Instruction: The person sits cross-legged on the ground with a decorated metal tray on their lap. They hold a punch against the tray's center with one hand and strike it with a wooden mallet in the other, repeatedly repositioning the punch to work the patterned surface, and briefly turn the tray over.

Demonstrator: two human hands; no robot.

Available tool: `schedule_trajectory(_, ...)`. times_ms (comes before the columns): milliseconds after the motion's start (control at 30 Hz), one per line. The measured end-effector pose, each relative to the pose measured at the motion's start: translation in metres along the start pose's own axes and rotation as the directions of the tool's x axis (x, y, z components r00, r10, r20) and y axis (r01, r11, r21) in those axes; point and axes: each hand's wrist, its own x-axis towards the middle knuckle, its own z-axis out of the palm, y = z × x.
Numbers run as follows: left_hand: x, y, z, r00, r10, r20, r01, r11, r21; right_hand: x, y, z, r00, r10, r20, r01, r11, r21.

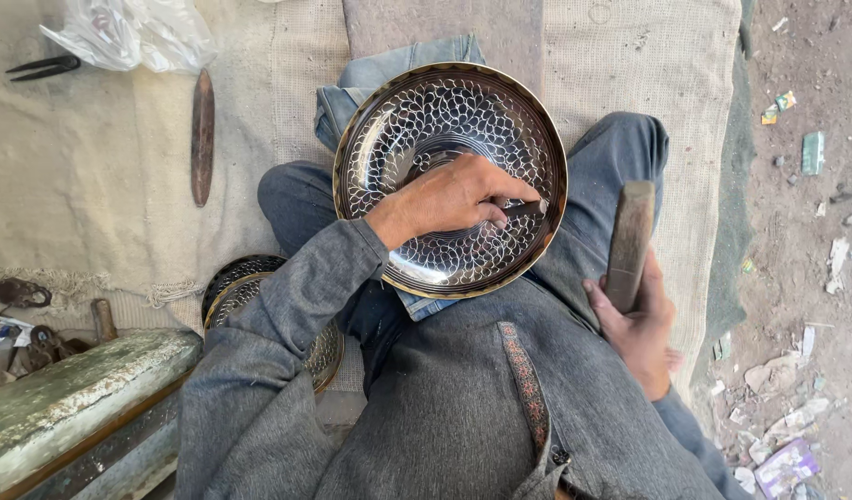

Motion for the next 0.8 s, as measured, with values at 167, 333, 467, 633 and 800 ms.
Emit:
schedule_trajectory(167, 0.005, 0.003, -0.001, 0.973, 0.224, 0.052, -0.225, 0.974, 0.024, -0.018, 0.031, 0.013, 0.989, -0.118, -0.087, 0.11, 0.989, -0.101)
schedule_trajectory(333, 0.001, -0.006, -0.002, 0.995, 0.058, 0.086, -0.052, 0.996, -0.068, -0.009, 0.029, 0.011, 1.0, -0.013, 0.009, 0.015, 0.989, -0.147)
schedule_trajectory(467, -0.038, -0.028, -0.03, 0.888, 0.181, -0.423, -0.195, 0.981, 0.009, 0.001, 0.015, 0.016, 0.989, 0.117, -0.09, -0.109, 0.99, 0.089)
schedule_trajectory(633, -0.094, -0.039, -0.01, 0.578, -0.091, -0.811, -0.011, 0.993, -0.119, 0.014, 0.0, 0.023, 0.994, 0.101, -0.049, -0.094, 0.987, 0.134)
schedule_trajectory(800, -0.103, -0.014, 0.06, 0.241, -0.238, -0.941, -0.162, 0.946, -0.281, 0.029, -0.013, 0.032, 0.998, 0.067, -0.002, -0.066, 0.983, 0.17)
